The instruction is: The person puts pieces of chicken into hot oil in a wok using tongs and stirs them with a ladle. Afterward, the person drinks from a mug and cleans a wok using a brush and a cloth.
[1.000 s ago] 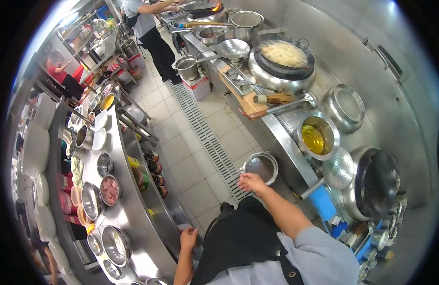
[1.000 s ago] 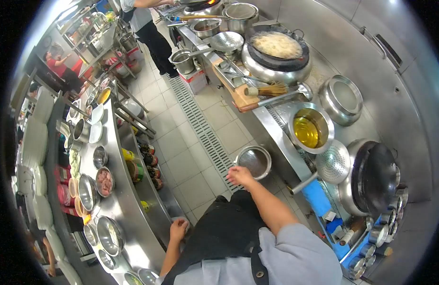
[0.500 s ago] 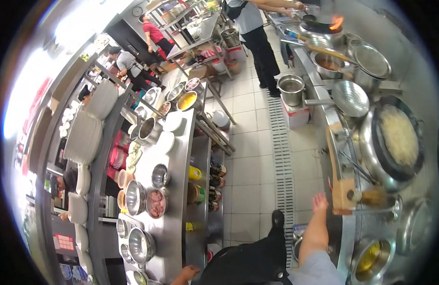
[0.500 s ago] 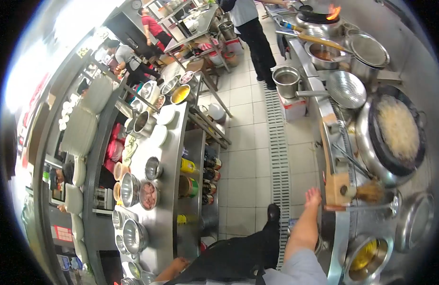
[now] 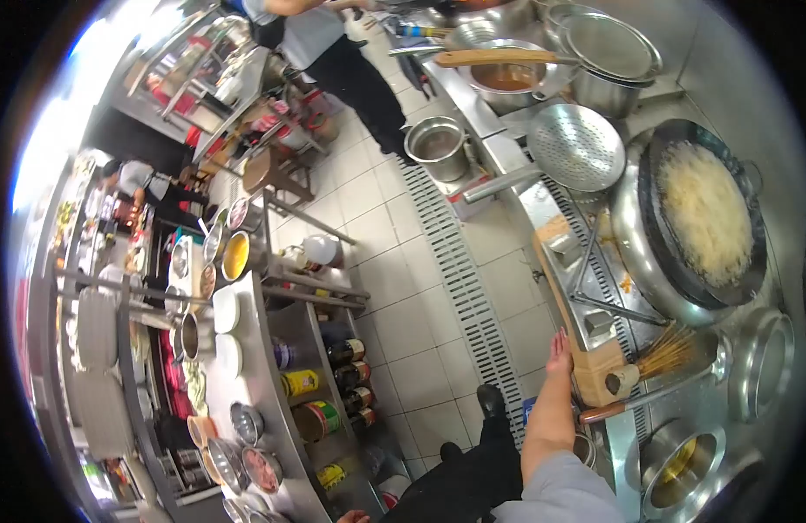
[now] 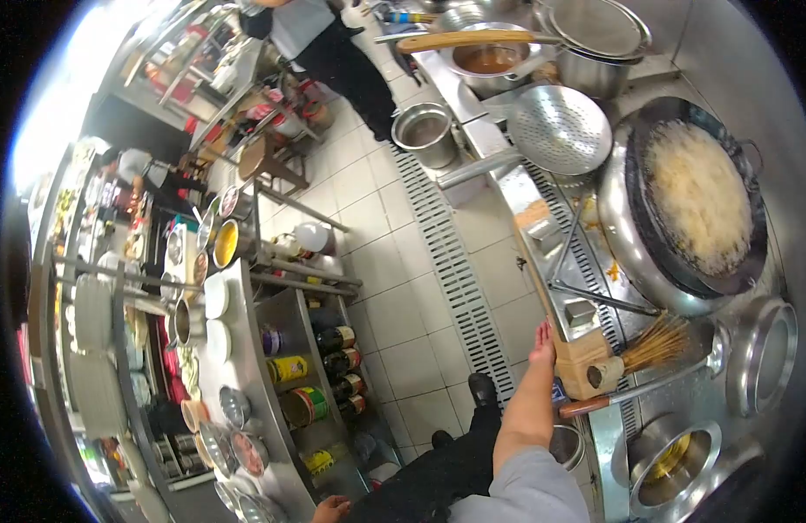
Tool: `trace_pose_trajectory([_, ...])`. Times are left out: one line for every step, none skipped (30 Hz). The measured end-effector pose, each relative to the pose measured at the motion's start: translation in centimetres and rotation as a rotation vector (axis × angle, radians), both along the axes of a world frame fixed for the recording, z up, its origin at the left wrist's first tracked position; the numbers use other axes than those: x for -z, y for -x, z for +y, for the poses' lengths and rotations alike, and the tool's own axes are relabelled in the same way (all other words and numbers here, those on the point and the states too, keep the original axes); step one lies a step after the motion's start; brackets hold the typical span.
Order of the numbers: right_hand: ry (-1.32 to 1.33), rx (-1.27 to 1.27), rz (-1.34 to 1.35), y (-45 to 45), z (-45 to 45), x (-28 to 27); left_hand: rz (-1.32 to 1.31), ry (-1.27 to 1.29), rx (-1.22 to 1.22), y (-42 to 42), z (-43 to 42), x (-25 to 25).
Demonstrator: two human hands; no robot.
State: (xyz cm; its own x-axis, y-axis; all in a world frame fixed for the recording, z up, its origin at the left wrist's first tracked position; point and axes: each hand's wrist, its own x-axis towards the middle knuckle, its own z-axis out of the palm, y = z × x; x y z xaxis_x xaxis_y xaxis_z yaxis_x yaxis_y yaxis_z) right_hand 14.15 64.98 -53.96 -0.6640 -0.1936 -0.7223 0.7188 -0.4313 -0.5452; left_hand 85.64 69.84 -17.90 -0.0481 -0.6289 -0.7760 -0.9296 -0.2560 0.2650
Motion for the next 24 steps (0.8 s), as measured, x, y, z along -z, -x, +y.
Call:
trace_pose_trajectory([0.000, 0.005, 0.003, -0.1, 0.0, 0.2, -0.010, -0.083, -0.272, 0.9, -0.2, -0.5])
trace_pose_trajectory([-0.010, 0.008, -0.003, -0.2, 0.0, 0.4, -0.007, -0.103, -0.311, 1.9, -0.7, -1.1])
trace_pose_trajectory([-0.016, 0.009, -0.006, 0.1, -0.3, 0.3, -0.059, -0.112, -0.265, 4.7, -2.0, -3.2])
trace_pose_trajectory([-0.026, 0.011, -0.014, 0.0, -0.4, 0.2, -0.116, -0.124, -0.217, 8.1, -3.5, -6.1])
trace_pose_trajectory([-0.033, 0.031, -0.014, -0.3, -0.4, -0.4, -0.175, -0.138, -0.163, 9.9, -4.3, -7.6])
trace_pose_trajectory([-0.041, 0.056, -0.012, -0.5, -0.7, -1.2, -0.135, -0.137, -0.126, 9.4, -4.4, -7.2])
trace_pose_trajectory([-0.045, 0.077, -0.012, -0.5, -0.9, -1.8, -0.096, -0.133, -0.094, 8.6, -4.2, -6.6])
trace_pose_trajectory([-0.045, 0.094, -0.045, -0.3, -1.0, -1.6, -0.055, -0.122, -0.071, 9.0, -4.4, -6.7])
trace_pose_trajectory([-0.044, 0.116, -0.067, -0.2, -1.1, -1.4, -0.066, -0.127, -0.081, 9.3, -4.6, -6.8])
trace_pose_trajectory([-0.043, 0.132, -0.089, 0.1, -1.1, -1.5, -0.076, -0.132, -0.096, 9.6, -4.6, -7.2])
trace_pose_trajectory([-0.044, 0.147, -0.111, 0.1, -1.0, -1.4, -0.087, -0.138, -0.113, 10.5, -4.8, -7.9])
trace_pose_trajectory([-0.037, 0.151, -0.103, -0.1, -1.0, -1.3, -0.094, -0.155, -0.165, 11.4, -5.0, -8.5])
trace_pose_trajectory([-0.031, 0.157, -0.094, -0.2, -0.8, -1.3, -0.099, -0.172, -0.215, 12.2, -5.2, -9.0])
trace_pose_trajectory([-0.024, 0.162, -0.084, -0.2, -0.8, -1.3, -0.105, -0.188, -0.266, 12.6, -5.4, -9.1])
trace_pose_trajectory([-0.031, 0.153, -0.093, -0.2, -1.0, -2.3, -0.099, -0.175, -0.254, 12.2, -5.3, -9.0])
trace_pose_trajectory([-0.037, 0.143, -0.101, -0.3, -1.2, -3.4, -0.093, -0.160, -0.242, 11.6, -5.1, -8.5])
trace_pose_trajectory([-0.043, 0.133, -0.108, -0.2, -1.3, -3.5, -0.086, -0.145, -0.231, 11.1, -5.0, -8.1])
trace_pose_trajectory([-0.046, 0.129, -0.106, -0.2, -1.4, -3.8, -0.071, -0.143, -0.232, 10.5, -4.8, -7.8])
trace_pose_trajectory([-0.049, 0.124, -0.103, -0.2, -1.4, -4.0, -0.056, -0.140, -0.234, 10.0, -4.5, -7.5])
trace_pose_trajectory([-0.051, 0.118, -0.100, -0.2, -1.5, -4.2, -0.040, -0.137, -0.237, 10.6, -4.7, -7.9])
trace_pose_trajectory([-0.057, 0.114, -0.103, -0.2, -1.6, -4.5, -0.043, -0.132, -0.233, 11.2, -4.7, -8.3])
trace_pose_trajectory([-0.062, 0.108, -0.108, -0.2, -1.5, -4.7, -0.047, -0.127, -0.232, 11.8, -4.7, -8.9])
trace_pose_trajectory([-0.066, 0.103, -0.111, -0.2, -1.5, -4.6, -0.049, -0.121, -0.230, 12.6, -4.7, -9.3])
trace_pose_trajectory([-0.052, 0.079, -0.085, -0.3, -1.5, -4.4, -0.037, -0.117, -0.206, 12.1, -4.5, -8.9])
